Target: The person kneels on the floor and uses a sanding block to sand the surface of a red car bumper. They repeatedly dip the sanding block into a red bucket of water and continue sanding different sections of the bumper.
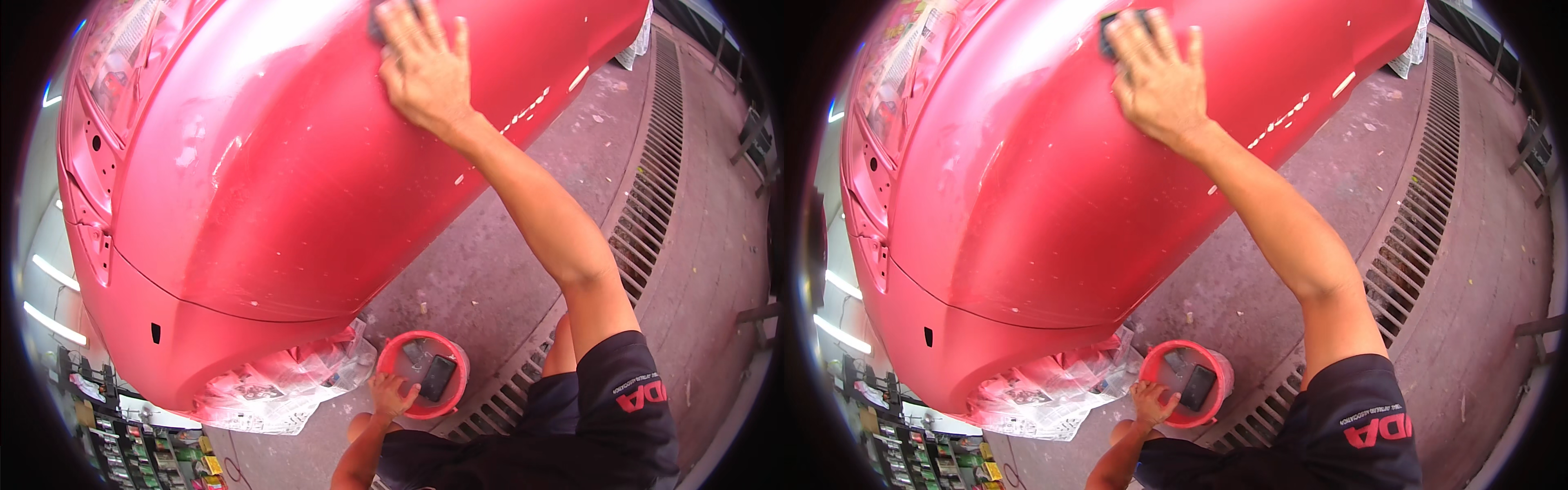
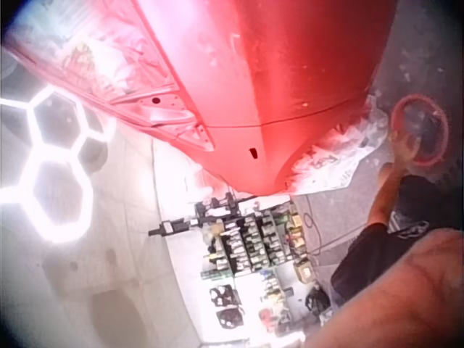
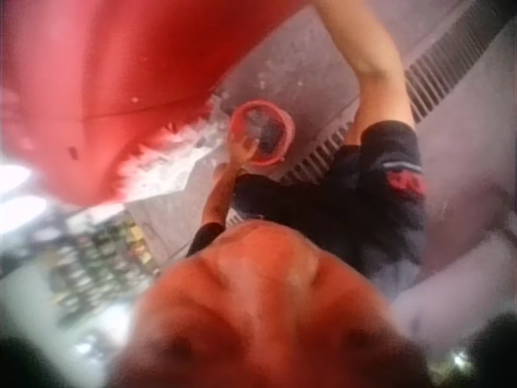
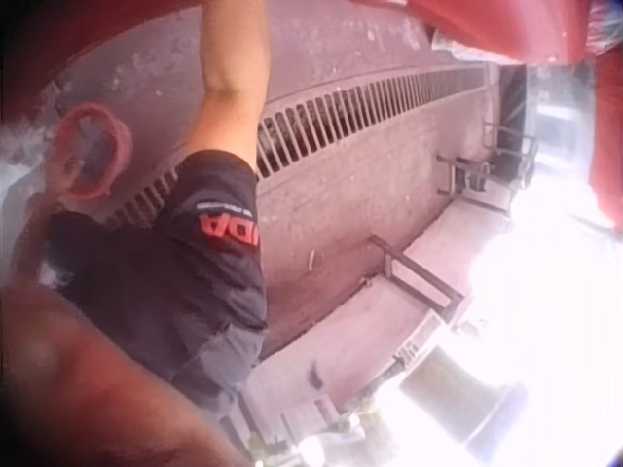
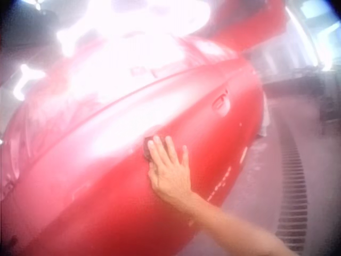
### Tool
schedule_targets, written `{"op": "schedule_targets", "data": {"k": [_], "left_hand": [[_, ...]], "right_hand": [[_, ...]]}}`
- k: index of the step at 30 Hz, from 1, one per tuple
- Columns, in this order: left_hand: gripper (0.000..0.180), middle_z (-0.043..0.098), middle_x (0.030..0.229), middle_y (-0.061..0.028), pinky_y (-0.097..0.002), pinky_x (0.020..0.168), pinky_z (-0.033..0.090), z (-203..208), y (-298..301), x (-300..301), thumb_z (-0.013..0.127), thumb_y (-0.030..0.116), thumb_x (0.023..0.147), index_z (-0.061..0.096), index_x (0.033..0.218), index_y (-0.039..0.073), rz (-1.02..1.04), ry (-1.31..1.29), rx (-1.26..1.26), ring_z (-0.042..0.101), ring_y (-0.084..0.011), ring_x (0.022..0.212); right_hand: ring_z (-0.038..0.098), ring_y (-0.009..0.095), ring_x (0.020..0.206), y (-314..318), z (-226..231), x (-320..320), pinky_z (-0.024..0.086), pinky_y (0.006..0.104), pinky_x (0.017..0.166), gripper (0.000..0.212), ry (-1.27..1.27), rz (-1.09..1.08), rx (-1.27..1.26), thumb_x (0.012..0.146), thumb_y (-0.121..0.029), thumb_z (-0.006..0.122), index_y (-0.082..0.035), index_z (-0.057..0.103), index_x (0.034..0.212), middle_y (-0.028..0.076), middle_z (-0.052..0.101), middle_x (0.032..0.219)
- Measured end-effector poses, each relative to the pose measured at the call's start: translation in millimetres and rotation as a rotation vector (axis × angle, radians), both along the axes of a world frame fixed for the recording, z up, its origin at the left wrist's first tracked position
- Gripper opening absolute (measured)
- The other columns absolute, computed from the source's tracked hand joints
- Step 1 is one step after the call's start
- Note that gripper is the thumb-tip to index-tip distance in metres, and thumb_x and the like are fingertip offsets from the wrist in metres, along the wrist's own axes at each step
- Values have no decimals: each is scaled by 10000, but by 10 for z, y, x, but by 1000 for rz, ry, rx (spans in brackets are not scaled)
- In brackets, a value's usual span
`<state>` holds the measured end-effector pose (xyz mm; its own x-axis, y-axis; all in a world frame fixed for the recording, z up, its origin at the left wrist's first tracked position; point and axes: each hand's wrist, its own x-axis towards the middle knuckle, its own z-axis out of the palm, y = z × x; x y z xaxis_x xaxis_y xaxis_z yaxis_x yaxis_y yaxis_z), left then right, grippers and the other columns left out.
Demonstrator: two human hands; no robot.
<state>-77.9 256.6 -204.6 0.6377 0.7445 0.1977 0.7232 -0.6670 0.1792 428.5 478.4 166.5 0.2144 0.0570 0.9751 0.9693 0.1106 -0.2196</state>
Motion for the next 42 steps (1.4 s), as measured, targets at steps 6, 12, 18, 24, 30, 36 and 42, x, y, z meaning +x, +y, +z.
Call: {"op": "schedule_targets", "data": {"k": [6, 12, 18, 24, 30, 36, 42], "left_hand": [[389, 740, 905, -54, -491, 989, 378, 21, -19, 1, 825, 504, 811, 803, 896, 125, 6, 35, 10, 598, -291, 1037], [408, 740, 902, -55, -483, 989, 376, -3, -7, 24, 806, 525, 826, 808, 897, 124, 19, -3, 8, 600, -291, 1037], [397, 736, 895, -50, -478, 967, 380, 27, -6, 55, 814, 520, 819, 804, 881, 128, -1, 8, 23, 598, -284, 1027], [401, 736, 900, -55, -480, 969, 377, 29, -14, 23, 812, 525, 822, 807, 892, 131, -4, 12, 6, 597, -283, 1034], [394, 741, 902, -59, -483, 968, 376, -22, -15, -50, 816, 515, 823, 801, 896, 128, -3, 51, 56, 593, -282, 1025], [396, 743, 899, -52, -483, 975, 377, 13, 6, 35, 812, 513, 823, 807, 896, 124, 2, 4, 5, 597, -279, 1024], [390, 731, 876, -50, -480, 963, 377, 69, -22, 15, 813, 519, 816, 800, 877, 133, 10, -6, 15, 600, -274, 1016]], "right_hand": [[338, 307, 1596, -28, 6, -186, 226, 740, 1224, 601, -64, 54, -2, 1020, -344, 573, -139, 526, 1583, 60, 468, 1679], [325, 290, 1601, -2, -28, -147, 211, 744, 1225, 588, 2, 49, -7, 1028, -326, 559, -140, 527, 1585, 34, 466, 1681], [362, 284, 1584, 47, 107, 33, 226, 737, 1227, 593, 76, -95, 52, 996, -316, 602, -135, 551, 1558, 33, 475, 1674], [357, 284, 1587, 8, 53, -4, 228, 739, 1224, 601, 41, -16, 40, 987, -292, 613, -126, 544, 1561, 46, 465, 1679], [350, 296, 1594, -36, -47, -259, 212, 721, 1243, 599, -103, 70, -10, 1008, -295, 573, -124, 523, 1579, 59, 496, 1657], [331, 342, 1603, 87, 49, -280, 244, 639, 1274, 686, 40, -2, 42, 956, -289, 641, -97, 496, 1599, 111, 479, 1666], [329, 310, 1612, -16, -114, -557, 244, 594, 1288, 742, -107, 95, -4, 913, -240, 696, -59, 487, 1601, 150, 445, 1685]]}}
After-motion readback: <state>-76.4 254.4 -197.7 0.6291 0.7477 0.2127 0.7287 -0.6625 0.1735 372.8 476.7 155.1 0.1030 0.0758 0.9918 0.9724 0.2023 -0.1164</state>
